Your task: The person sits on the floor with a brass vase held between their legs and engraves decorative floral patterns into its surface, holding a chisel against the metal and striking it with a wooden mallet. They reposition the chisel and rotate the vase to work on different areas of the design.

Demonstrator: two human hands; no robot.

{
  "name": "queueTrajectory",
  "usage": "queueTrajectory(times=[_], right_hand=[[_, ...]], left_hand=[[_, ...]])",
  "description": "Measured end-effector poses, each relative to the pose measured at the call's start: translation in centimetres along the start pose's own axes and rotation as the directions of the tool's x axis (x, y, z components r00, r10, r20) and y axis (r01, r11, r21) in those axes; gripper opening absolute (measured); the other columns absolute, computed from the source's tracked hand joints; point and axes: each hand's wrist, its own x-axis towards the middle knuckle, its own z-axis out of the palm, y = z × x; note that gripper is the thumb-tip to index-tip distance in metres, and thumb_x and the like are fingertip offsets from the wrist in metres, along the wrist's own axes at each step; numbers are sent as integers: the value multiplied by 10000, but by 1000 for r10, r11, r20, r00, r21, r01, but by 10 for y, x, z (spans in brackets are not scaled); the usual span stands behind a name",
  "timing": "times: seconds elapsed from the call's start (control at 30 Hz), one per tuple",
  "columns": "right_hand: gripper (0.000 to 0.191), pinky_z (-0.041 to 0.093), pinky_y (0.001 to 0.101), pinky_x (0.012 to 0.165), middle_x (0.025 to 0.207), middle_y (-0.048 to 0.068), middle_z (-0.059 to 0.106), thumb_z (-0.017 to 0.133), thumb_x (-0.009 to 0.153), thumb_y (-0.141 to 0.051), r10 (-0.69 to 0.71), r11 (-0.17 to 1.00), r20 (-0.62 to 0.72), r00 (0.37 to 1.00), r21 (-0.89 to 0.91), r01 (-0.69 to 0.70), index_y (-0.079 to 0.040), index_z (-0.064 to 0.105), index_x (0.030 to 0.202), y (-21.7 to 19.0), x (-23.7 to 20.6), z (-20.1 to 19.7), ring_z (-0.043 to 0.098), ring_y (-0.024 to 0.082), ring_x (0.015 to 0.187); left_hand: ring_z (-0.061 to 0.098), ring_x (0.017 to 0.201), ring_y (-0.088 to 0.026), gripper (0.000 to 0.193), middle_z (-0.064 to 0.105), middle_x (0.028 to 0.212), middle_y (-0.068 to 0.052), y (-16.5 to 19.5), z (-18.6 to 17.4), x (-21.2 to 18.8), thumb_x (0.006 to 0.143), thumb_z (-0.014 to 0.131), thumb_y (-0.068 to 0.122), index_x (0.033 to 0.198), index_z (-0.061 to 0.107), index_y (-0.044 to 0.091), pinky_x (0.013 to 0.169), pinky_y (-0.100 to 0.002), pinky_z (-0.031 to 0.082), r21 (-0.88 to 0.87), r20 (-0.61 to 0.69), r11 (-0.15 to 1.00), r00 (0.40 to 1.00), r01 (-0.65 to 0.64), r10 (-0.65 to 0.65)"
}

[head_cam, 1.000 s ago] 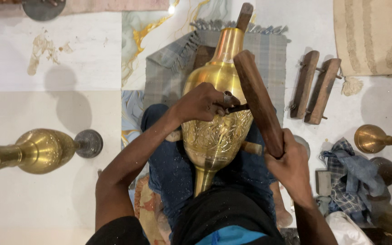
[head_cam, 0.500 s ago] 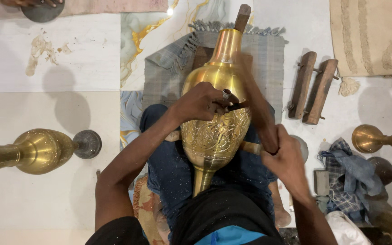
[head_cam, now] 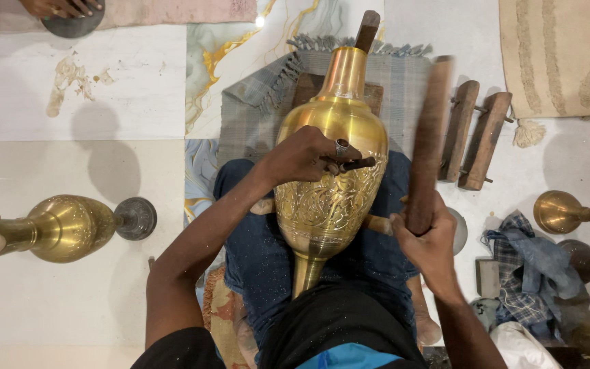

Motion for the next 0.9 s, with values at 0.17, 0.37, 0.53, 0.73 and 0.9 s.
queueTrajectory(times=[0.17,0.37,0.53,0.73,0.9], right_hand=[[292,508,335,567,725,150,661,760,785,-83,-23,997,-32,999,-77,20,15,608,1013,-4,9,-3,658,180,612],[340,512,365,580,702,154,675,766,735,-97,23,966,108,994,-260,6,14,630,1026,-10,9,-8,658,196,601],[434,528,349,629,815,134,675,741,801,-116,-144,983,-72,987,101,151,23,602,1188,-11,10,-4,656,166,723],[360,507,339,553,733,117,660,764,806,-110,-97,986,-76,992,126,106,12,596,1099,-15,14,-4,641,197,616],[323,517,369,546,710,142,675,778,734,-67,5,972,65,998,-233,10,16,597,989,-8,10,-8,665,228,581]], left_hand=[[787,812,-211,565,757,961,-110,4,-5,-1,714,673,-61,1257,700,94,724,-321,623,-195,-37,980,999,-42,35],[762,746,-212,514,771,897,-133,7,-8,0,695,760,-56,1191,743,79,668,-320,589,-110,-13,994,1000,-5,4],[785,781,-179,567,773,892,-121,4,-8,1,707,661,-90,1253,712,57,708,-299,620,-170,23,985,999,28,-25],[744,683,-204,498,756,842,-150,4,-6,-1,715,703,-94,1191,750,47,625,-319,565,-79,-14,996,999,37,-38],[733,650,-198,493,762,828,-132,1,-3,0,736,699,-107,1185,761,87,595,-329,552,-81,-8,996,999,42,-43]])
